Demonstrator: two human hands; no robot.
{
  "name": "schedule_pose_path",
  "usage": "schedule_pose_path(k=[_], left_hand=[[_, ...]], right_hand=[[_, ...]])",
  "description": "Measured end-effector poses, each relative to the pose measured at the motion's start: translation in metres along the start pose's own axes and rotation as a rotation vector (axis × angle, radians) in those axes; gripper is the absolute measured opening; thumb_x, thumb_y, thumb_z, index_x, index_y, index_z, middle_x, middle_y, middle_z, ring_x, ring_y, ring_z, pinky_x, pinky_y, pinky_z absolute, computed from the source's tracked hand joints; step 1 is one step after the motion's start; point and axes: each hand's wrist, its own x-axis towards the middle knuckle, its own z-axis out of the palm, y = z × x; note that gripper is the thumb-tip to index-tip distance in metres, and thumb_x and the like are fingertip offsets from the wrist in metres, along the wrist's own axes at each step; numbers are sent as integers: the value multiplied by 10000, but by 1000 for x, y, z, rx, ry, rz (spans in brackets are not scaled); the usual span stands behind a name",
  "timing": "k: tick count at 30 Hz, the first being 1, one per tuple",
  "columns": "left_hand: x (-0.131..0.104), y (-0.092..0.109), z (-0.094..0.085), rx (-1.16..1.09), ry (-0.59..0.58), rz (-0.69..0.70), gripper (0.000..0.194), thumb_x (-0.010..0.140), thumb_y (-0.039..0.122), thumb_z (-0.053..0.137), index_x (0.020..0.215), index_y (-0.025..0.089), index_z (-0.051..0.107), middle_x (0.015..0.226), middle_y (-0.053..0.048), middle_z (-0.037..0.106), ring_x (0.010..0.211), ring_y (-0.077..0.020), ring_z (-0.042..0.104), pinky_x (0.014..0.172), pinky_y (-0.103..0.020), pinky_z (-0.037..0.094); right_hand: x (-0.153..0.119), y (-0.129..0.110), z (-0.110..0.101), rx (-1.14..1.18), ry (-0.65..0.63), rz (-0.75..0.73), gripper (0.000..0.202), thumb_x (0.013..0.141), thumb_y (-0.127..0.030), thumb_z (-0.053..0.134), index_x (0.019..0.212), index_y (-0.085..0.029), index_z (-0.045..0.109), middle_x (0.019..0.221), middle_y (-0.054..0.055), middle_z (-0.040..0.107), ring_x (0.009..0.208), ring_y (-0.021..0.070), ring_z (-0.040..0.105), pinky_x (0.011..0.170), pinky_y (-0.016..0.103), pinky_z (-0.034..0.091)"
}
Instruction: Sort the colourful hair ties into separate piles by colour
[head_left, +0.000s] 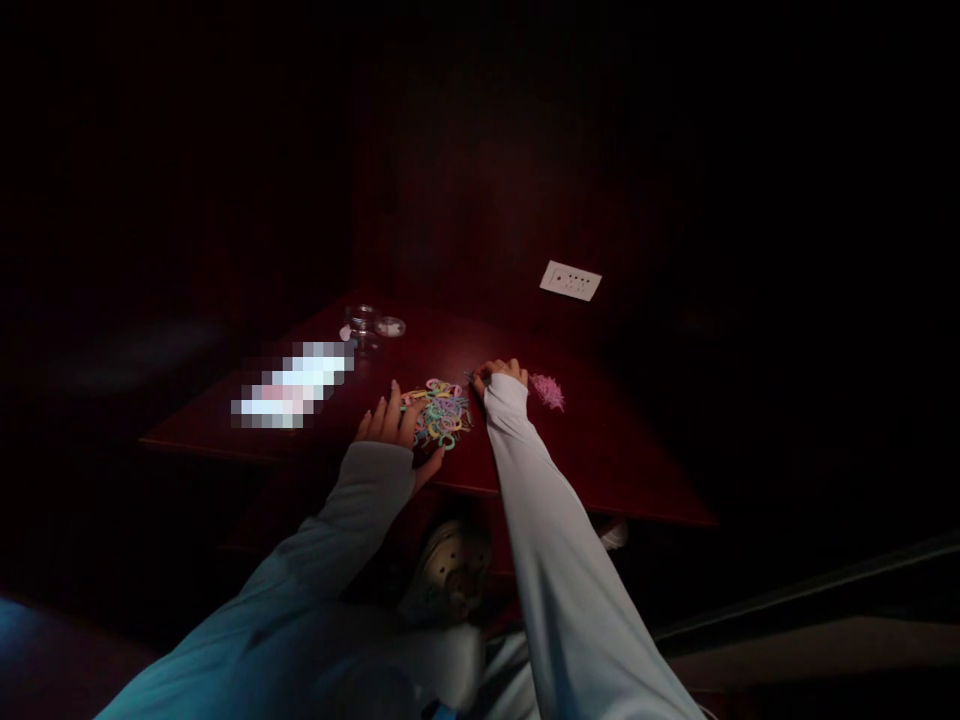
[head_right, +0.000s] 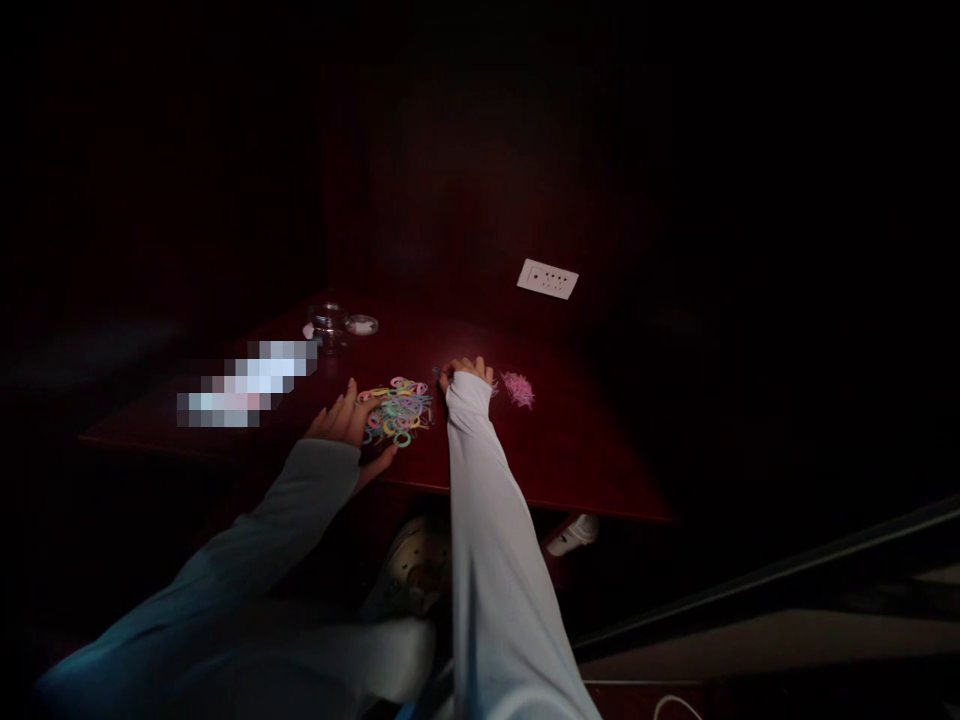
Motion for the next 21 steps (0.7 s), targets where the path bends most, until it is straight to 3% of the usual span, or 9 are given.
schedule_pose_path(k=[6, 12, 17, 21], left_hand=[[2, 1, -1, 5, -37, -26, 737, 828, 489, 717, 1479, 183, 559, 1717, -236, 370, 1465, -447, 526, 1194, -561, 425], [3, -1, -7, -24, -73, -25, 776, 802, 475, 746, 1497, 198, 541, 1741, -216, 330, 1479, -453, 506, 1198, -554, 419], [1, 0, -12, -30, -59, -15, 796, 801, 494, 757, 1502, 191, 531, 1756, -208, 298, 1499, -455, 483, 1212, -543, 406], [1, 3, -15, 5, -83, -5, 803, 829, 514, 719, 1516, 146, 525, 1747, -248, 290, 1489, -468, 494, 1206, -550, 411]], right_hand=[[10, 2, 10, 1, -4, 27, 201, 997, -347, 610, 1060, -234, 764, 1168, 115, 745, 1214, 331, 509, 981, 407, 338], [1, 1, 4, 54, 35, 74, 247, 1005, -352, 575, 1114, -239, 766, 1164, 104, 743, 1216, 321, 513, 1021, 432, 352], [-16, 6, -1, 326, -11, -9, 259, 951, -285, 582, 1090, -231, 794, 1055, 52, 764, 1050, 234, 615, 968, 348, 441], [-26, 18, -1, 535, -54, -82, 240, 895, -319, 655, 1053, -229, 813, 967, 34, 761, 919, 207, 646, 895, 324, 489]])
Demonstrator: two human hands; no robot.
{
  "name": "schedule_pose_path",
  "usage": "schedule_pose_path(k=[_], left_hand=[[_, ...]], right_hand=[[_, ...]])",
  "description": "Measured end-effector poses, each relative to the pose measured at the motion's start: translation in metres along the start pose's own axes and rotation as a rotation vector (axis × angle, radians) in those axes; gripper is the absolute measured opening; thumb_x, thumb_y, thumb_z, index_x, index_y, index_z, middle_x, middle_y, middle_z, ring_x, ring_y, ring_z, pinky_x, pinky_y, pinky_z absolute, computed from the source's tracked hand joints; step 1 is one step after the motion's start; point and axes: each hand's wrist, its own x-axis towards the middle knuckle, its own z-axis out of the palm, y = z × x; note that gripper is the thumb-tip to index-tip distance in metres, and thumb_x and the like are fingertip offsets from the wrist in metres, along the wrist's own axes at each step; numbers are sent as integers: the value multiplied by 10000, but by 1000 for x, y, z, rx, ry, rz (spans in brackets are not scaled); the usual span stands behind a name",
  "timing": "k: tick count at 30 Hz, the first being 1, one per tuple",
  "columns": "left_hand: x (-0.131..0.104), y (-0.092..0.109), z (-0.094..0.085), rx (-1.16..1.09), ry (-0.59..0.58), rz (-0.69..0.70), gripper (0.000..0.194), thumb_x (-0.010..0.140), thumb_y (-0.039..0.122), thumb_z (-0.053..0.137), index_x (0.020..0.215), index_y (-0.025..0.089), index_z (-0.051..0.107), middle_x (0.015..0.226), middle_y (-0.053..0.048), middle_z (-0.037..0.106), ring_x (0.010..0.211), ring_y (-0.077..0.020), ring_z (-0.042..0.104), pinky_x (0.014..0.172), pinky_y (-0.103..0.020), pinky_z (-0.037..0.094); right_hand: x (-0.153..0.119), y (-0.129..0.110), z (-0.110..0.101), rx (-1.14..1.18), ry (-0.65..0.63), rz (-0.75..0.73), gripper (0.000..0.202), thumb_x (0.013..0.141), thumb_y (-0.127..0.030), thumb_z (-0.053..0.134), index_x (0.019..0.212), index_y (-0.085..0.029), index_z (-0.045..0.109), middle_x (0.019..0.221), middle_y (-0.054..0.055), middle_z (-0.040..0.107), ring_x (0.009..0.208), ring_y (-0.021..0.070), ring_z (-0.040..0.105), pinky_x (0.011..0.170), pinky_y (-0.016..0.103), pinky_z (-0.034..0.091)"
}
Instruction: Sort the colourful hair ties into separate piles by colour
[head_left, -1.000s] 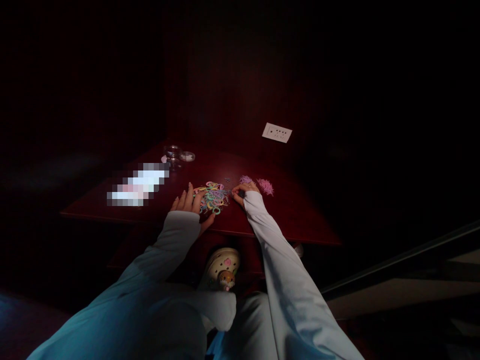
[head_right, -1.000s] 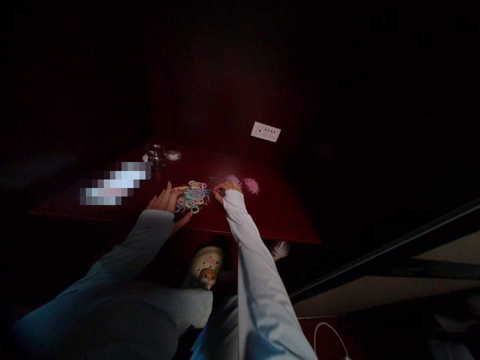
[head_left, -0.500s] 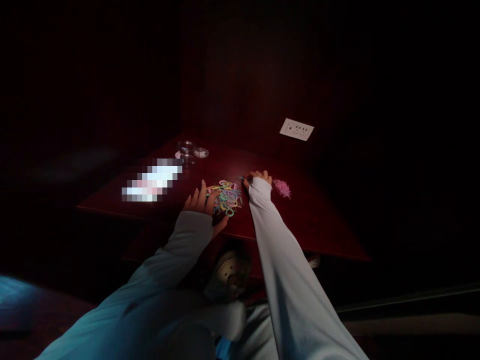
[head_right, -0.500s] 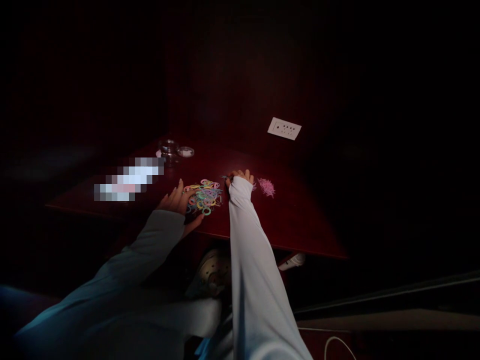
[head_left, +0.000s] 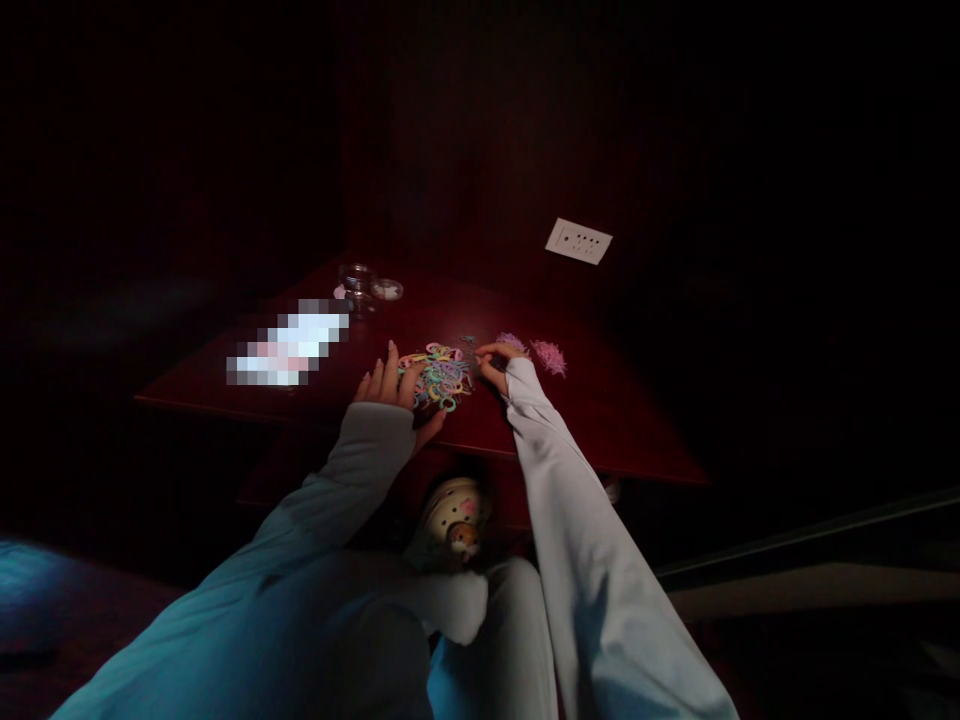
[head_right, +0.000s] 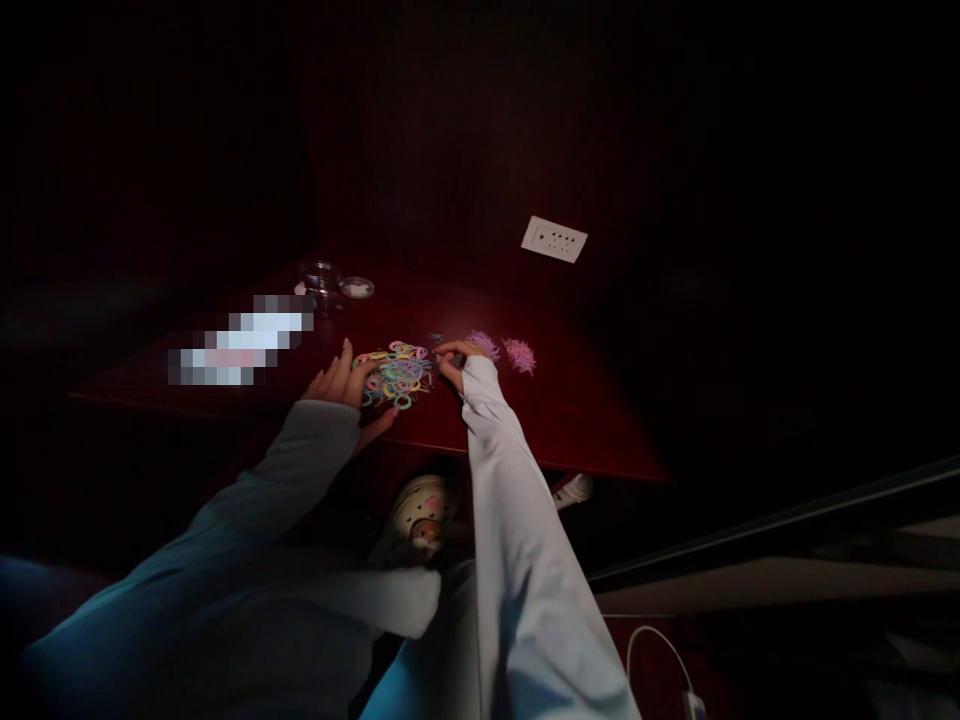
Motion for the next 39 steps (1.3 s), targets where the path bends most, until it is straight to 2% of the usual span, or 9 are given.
schedule_pose_path(k=[5, 15, 18, 26, 29, 32, 35, 39], left_hand=[[1, 3, -1, 49, -26, -21, 763, 856, 506, 686, 1519, 156, 546, 1739, -234, 322, 1487, -432, 511, 1216, -517, 414], [1, 5, -3, 49, -23, -19, 789, 858, 534, 667, 1530, 143, 538, 1736, -244, 316, 1479, -448, 516, 1207, -536, 415], [1, 4, -3, 46, -12, -20, 788, 852, 537, 676, 1528, 155, 540, 1735, -237, 324, 1478, -445, 519, 1204, -536, 418], [0, 4, -2, 40, -10, 0, 793, 851, 551, 686, 1520, 151, 547, 1732, -238, 332, 1476, -444, 522, 1206, -529, 417], [0, 4, 0, 45, 0, -15, 803, 841, 546, 700, 1524, 154, 544, 1729, -240, 337, 1473, -448, 522, 1204, -537, 416], [1, 4, 2, 51, -5, -16, 798, 841, 536, 702, 1519, 147, 544, 1725, -255, 336, 1470, -453, 522, 1198, -543, 417], [1, 2, 2, 56, -16, 0, 776, 841, 523, 701, 1511, 166, 546, 1722, -238, 357, 1471, -443, 522, 1195, -536, 421], [1, 1, 1, 64, -12, 1, 744, 842, 515, 698, 1493, 182, 560, 1719, -221, 374, 1465, -426, 533, 1193, -528, 425]], right_hand=[[1, 9, 0, 1, -45, -42, 156, 818, -296, 775, 953, -252, 838, 884, 24, 748, 891, 207, 648, 933, 351, 497], [5, 12, 5, -51, -48, -53, 94, 843, -288, 749, 878, -252, 829, 907, 39, 748, 926, 224, 658, 963, 375, 502], [3, 13, 3, -27, -17, -28, 107, 837, -285, 724, 871, -243, 817, 902, 29, 750, 921, 218, 663, 967, 370, 500], [8, 17, 3, 86, 100, 112, 202, 825, -314, 663, 922, -197, 796, 893, 50, 747, 855, 204, 657, 844, 334, 509], [16, 12, 3, -26, 111, 192, 237, 852, -308, 632, 986, -208, 800, 912, 42, 753, 871, 205, 653, 864, 338, 503], [26, 1, 4, -250, 113, 239, 242, 900, -299, 618, 1033, -230, 808, 989, 58, 764, 1007, 239, 641, 970, 377, 463], [35, -9, 7, -414, 71, 214, 228, 944, -324, 621, 1047, -256, 813, 1120, 84, 751, 1135, 276, 595, 1008, 399, 427], [40, -12, 9, -478, 29, 185, 275, 976, -372, 621, 1141, -262, 811, 1203, 105, 724, 1191, 305, 557, 1021, 424, 405]])
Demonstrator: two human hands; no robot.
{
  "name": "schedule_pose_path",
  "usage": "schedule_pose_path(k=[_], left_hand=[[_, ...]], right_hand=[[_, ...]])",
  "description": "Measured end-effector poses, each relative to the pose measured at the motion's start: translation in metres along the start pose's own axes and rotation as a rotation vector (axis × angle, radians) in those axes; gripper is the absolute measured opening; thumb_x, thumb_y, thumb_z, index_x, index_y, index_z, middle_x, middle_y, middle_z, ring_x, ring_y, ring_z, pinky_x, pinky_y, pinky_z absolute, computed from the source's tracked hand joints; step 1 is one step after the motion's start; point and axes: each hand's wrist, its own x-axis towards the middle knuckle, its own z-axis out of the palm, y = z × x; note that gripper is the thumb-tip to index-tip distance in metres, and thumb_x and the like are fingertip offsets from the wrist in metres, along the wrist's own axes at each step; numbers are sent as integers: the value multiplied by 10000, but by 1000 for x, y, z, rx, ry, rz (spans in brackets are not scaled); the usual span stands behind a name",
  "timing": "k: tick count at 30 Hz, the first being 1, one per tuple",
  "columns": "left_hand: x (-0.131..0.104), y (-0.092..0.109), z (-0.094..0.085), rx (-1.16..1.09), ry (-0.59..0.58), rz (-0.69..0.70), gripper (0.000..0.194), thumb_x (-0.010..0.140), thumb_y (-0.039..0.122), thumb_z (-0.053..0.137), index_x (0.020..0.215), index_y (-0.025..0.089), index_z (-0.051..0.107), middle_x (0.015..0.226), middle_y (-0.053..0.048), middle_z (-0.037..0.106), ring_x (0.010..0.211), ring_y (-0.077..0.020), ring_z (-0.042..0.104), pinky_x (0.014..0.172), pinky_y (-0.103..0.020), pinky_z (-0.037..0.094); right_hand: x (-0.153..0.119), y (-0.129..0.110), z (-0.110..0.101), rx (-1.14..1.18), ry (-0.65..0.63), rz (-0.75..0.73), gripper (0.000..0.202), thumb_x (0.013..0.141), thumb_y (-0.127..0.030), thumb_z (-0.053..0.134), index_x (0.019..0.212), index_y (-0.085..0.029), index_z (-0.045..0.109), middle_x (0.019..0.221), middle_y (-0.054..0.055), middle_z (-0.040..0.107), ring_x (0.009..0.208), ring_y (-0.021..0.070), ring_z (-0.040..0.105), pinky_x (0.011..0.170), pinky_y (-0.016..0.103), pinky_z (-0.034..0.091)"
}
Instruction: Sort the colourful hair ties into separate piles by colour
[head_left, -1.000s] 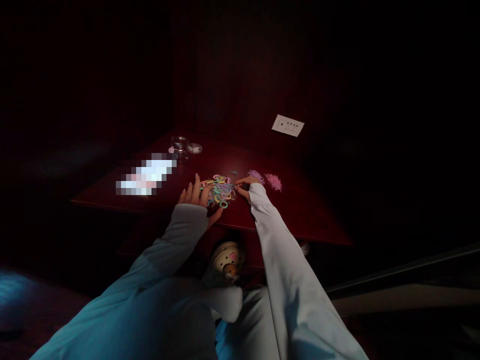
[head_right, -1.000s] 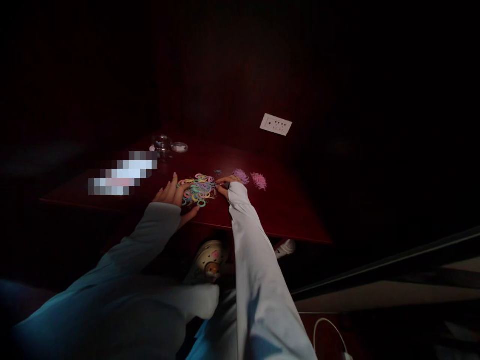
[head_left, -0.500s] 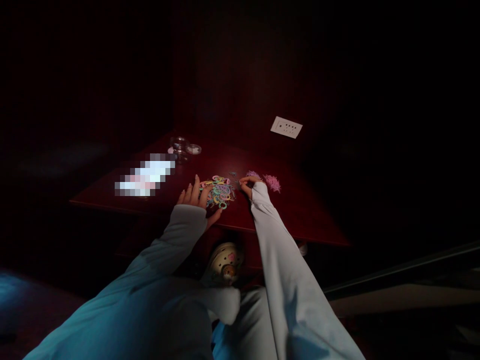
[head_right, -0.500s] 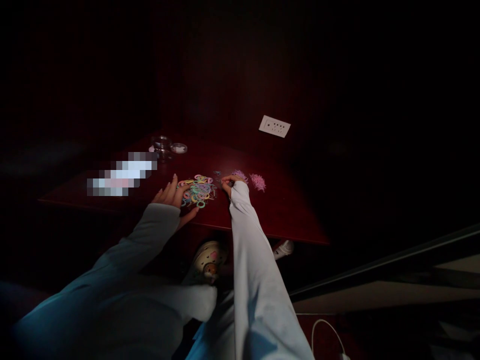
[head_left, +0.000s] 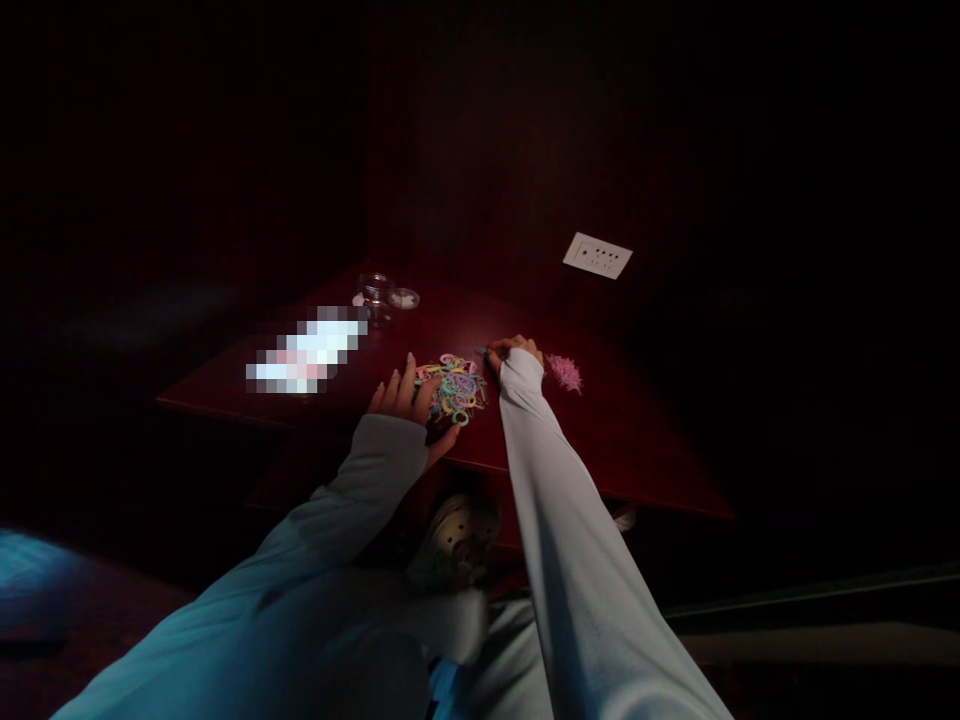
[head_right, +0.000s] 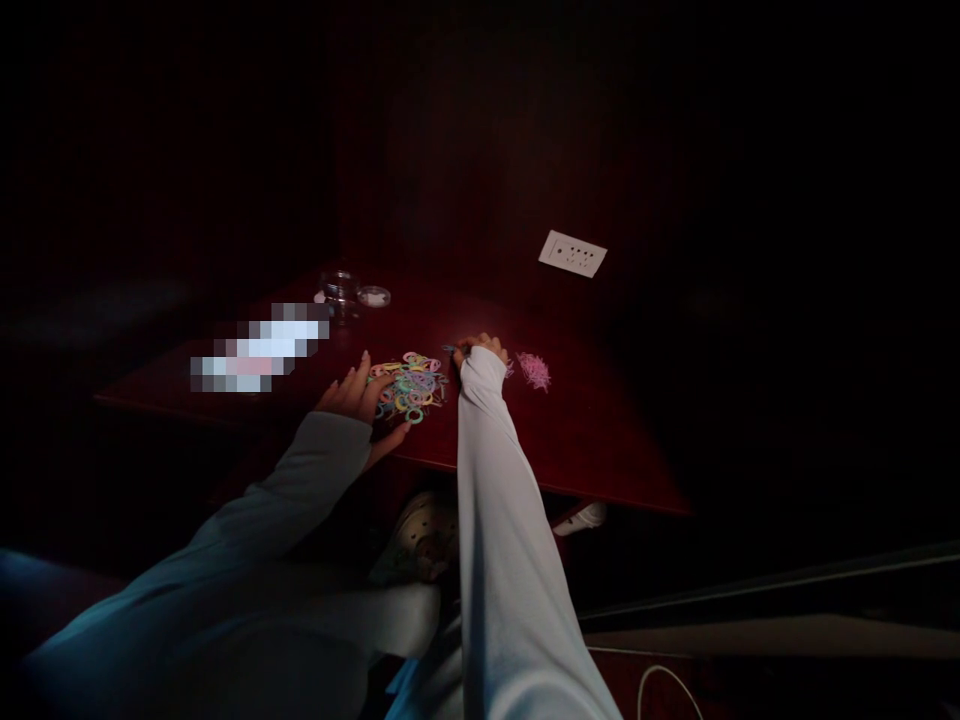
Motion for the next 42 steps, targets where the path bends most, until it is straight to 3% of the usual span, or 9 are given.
schedule_pose_path(k=[7, 15, 22, 33, 42], left_hand=[[-1, 2, -7, -25, -39, -1, 768, 842, 497, 694, 1514, 158, 541, 1739, -228, 325, 1498, -427, 496, 1216, -525, 404], [-1, 1, -6, -29, -36, 4, 734, 877, 517, 660, 1518, 178, 545, 1736, -214, 338, 1492, -435, 502, 1217, -539, 398], [-3, 2, -7, -31, -35, 13, 781, 859, 544, 682, 1520, 152, 542, 1737, -231, 325, 1506, -450, 480, 1227, -542, 383], [-4, 3, -7, -19, -16, 16, 769, 864, 560, 673, 1512, 165, 549, 1725, -231, 352, 1505, -439, 488, 1223, -542, 392], [-5, 0, -1, -34, 23, 22, 737, 878, 542, 635, 1506, 163, 564, 1717, -223, 373, 1490, -442, 506, 1217, -553, 399]], right_hand=[[-4, 3, -1, 79, 54, 105, 319, 996, -298, 530, 1173, -264, 794, 1200, 92, 701, 1185, 290, 546, 1042, 432, 401], [-10, 27, 8, 400, 215, 144, 273, 931, -283, 535, 946, -251, 805, 1105, 107, 694, 1129, 292, 521, 1100, 481, 369], [-36, 28, 2, 402, -33, -175, 192, 867, -296, 707, 1006, -261, 835, 1035, 63, 757, 1076, 267, 589, 1058, 421, 425], [-42, 27, -6, 357, -100, -200, 118, 827, -282, 770, 934, -261, 816, 950, 39, 752, 981, 237, 634, 1001, 387, 465], [-43, 27, 1, 461, -43, -146, 69, 839, -281, 749, 850, -246, 807, 908, 29, 769, 921, 218, 670, 978, 375, 507]])
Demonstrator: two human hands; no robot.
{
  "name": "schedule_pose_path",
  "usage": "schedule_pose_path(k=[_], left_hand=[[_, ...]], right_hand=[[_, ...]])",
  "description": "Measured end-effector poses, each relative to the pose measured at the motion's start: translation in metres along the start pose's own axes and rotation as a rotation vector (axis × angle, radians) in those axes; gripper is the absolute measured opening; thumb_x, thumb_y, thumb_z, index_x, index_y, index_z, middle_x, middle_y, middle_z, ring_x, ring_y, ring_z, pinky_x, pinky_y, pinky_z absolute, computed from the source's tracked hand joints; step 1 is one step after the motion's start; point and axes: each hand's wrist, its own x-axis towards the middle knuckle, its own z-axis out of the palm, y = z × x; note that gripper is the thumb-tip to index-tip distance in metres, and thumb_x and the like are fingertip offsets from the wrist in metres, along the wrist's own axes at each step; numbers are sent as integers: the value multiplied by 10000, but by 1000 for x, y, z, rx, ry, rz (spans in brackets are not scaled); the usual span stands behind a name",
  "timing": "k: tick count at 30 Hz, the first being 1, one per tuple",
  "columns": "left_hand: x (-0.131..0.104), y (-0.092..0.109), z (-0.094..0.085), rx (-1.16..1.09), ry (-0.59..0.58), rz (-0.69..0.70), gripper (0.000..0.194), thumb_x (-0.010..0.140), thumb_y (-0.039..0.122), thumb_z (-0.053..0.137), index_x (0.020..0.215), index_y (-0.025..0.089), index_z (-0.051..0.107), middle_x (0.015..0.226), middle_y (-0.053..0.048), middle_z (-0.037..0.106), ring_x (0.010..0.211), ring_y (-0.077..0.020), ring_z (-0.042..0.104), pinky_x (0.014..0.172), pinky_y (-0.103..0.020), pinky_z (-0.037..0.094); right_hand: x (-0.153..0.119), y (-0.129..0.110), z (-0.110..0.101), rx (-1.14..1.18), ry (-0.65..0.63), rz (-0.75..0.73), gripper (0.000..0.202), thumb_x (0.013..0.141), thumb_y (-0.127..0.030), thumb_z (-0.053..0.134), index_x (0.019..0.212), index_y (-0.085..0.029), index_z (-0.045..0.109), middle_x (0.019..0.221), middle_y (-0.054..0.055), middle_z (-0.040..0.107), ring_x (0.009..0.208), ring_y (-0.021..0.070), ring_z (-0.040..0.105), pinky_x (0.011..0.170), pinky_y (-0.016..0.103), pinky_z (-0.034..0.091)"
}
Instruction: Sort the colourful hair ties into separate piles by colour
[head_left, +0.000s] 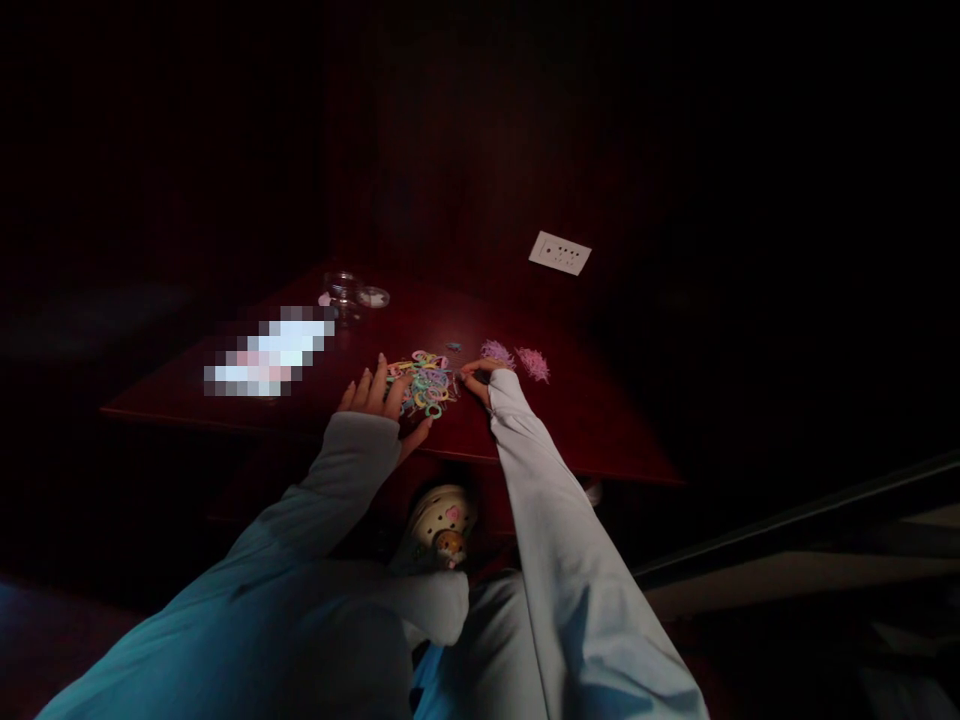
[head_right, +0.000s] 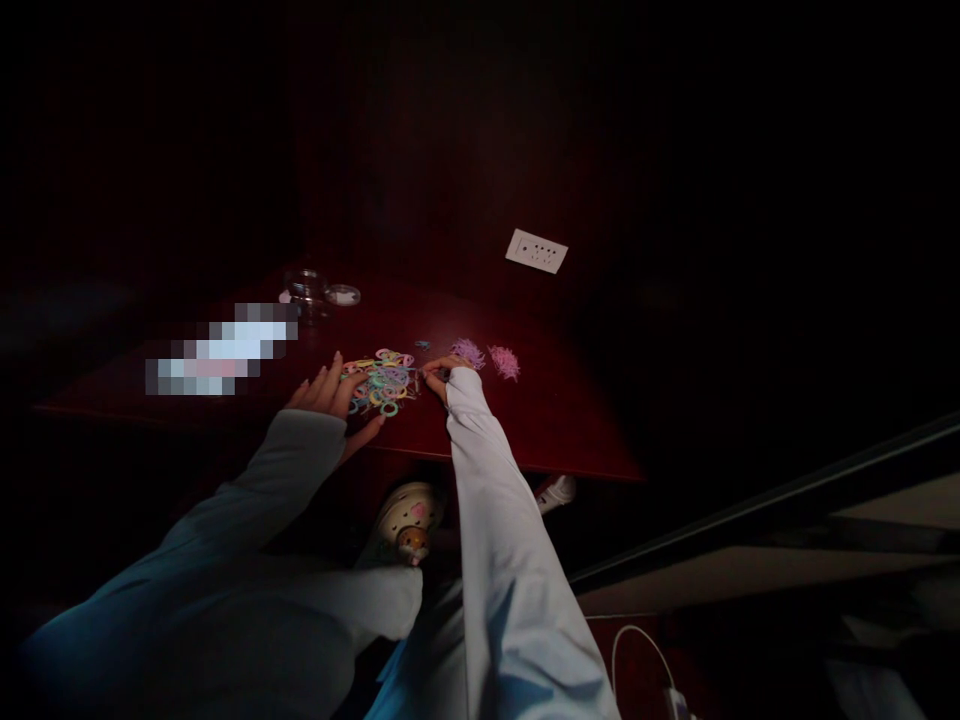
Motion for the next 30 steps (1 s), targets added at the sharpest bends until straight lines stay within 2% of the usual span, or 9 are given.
schedule_pose_path(k=[4, 8, 11, 15, 17, 20, 26, 30], left_hand=[[0, -2, 10, -22, 56, -10, 662, 906, 519, 579, 1465, 165, 603, 1691, -222, 424, 1471, -448, 525, 1206, -571, 412], [-1, -3, 17, -78, 91, -2, 741, 862, 559, 611, 1470, 136, 592, 1696, -248, 400, 1471, -506, 501, 1202, -633, 394], [-2, -2, 17, -117, 114, 5, 782, 839, 570, 628, 1494, 147, 569, 1708, -243, 378, 1481, -514, 485, 1206, -644, 386], [-2, 0, 17, -132, 112, -20, 758, 849, 533, 619, 1503, 154, 563, 1721, -236, 357, 1481, -510, 488, 1211, -640, 387], [-2, 1, 18, -128, 117, -29, 766, 846, 537, 627, 1509, 159, 554, 1729, -231, 345, 1487, -510, 479, 1216, -642, 383], [-2, 0, 18, -106, 113, -30, 795, 834, 578, 641, 1505, 161, 547, 1739, -232, 322, 1482, -517, 478, 1210, -642, 387], [0, -4, 16, -60, 57, -4, 800, 826, 630, 633, 1458, 142, 582, 1741, -240, 310, 1480, -519, 477, 1194, -631, 398], [0, -4, 12, -51, 38, -8, 806, 825, 623, 636, 1475, 151, 569, 1745, -237, 299, 1485, -504, 479, 1202, -620, 389]], right_hand=[[-2, 2, 1, 88, 17, 45, 111, 864, -295, 724, 856, -236, 817, 867, 28, 771, 861, 206, 687, 874, 335, 542], [-1, 6, 4, 129, 63, 104, 136, 869, -320, 726, 897, -227, 821, 910, 34, 780, 855, 202, 692, 840, 319, 545], [3, 9, 5, 127, 82, 119, 156, 886, -319, 705, 933, -222, 818, 952, 38, 785, 884, 203, 693, 876, 325, 546], [17, 5, 6, -23, 140, 178, 143, 909, -289, 680, 950, -248, 811, 1038, 33, 790, 1017, 218, 674, 1034, 371, 494], [28, 0, 9, -119, 156, 209, 143, 925, -316, 683, 953, -269, 815, 1085, 36, 785, 1108, 243, 637, 1092, 412, 446], [45, -8, 16, -191, 153, 237, 180, 953, -383, 679, 983, -291, 831, 1152, 53, 764, 1202, 277, 578, 1097, 444, 410], [58, -4, 26, -132, 134, 214, 244, 978, -449, 664, 1004, -296, 853, 1161, 48, 762, 1264, 289, 540, 1139, 467, 351], [57, 6, 25, -91, 191, 212, 269, 987, -459, 632, 995, -289, 841, 1155, 49, 758, 1253, 297, 519, 1136, 497, 342]])
